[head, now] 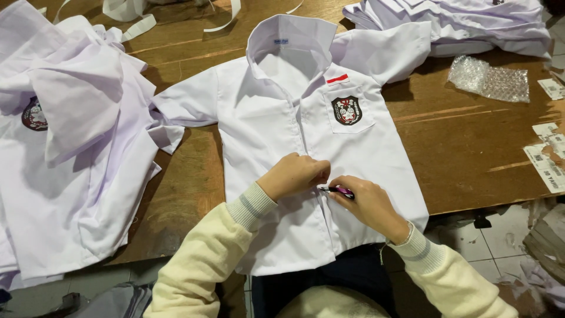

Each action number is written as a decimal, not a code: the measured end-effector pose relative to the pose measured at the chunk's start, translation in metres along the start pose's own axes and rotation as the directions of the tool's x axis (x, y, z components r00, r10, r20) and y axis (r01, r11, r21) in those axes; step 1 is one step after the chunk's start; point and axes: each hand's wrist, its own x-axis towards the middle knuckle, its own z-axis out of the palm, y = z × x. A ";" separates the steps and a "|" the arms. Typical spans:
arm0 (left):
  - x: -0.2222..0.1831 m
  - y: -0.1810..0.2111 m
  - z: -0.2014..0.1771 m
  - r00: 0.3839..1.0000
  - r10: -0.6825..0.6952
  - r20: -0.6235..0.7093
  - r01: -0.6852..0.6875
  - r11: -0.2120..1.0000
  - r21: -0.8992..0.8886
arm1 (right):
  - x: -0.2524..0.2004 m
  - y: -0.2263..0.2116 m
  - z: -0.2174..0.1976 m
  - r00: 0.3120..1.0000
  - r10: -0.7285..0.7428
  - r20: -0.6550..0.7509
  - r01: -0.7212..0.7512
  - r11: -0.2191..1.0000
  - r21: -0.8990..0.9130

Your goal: Trimming loose threads from a white shirt using small snips as part of quality control

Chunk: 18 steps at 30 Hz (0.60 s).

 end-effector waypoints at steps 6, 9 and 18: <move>0.000 -0.002 0.006 1.000 -0.003 -0.011 0.003 1.000 -0.013 | 0.003 0.004 0.005 1.000 -0.011 -0.011 0.010 1.000 -0.026; 0.001 -0.003 0.008 1.000 -0.002 -0.006 0.002 1.000 -0.009 | 0.002 0.001 0.003 1.000 -0.004 -0.012 0.004 0.999 -0.032; 0.002 -0.007 0.014 0.999 0.021 -0.028 -0.022 1.000 -0.016 | 0.005 0.003 0.005 0.999 0.034 -0.016 -0.035 0.999 -0.017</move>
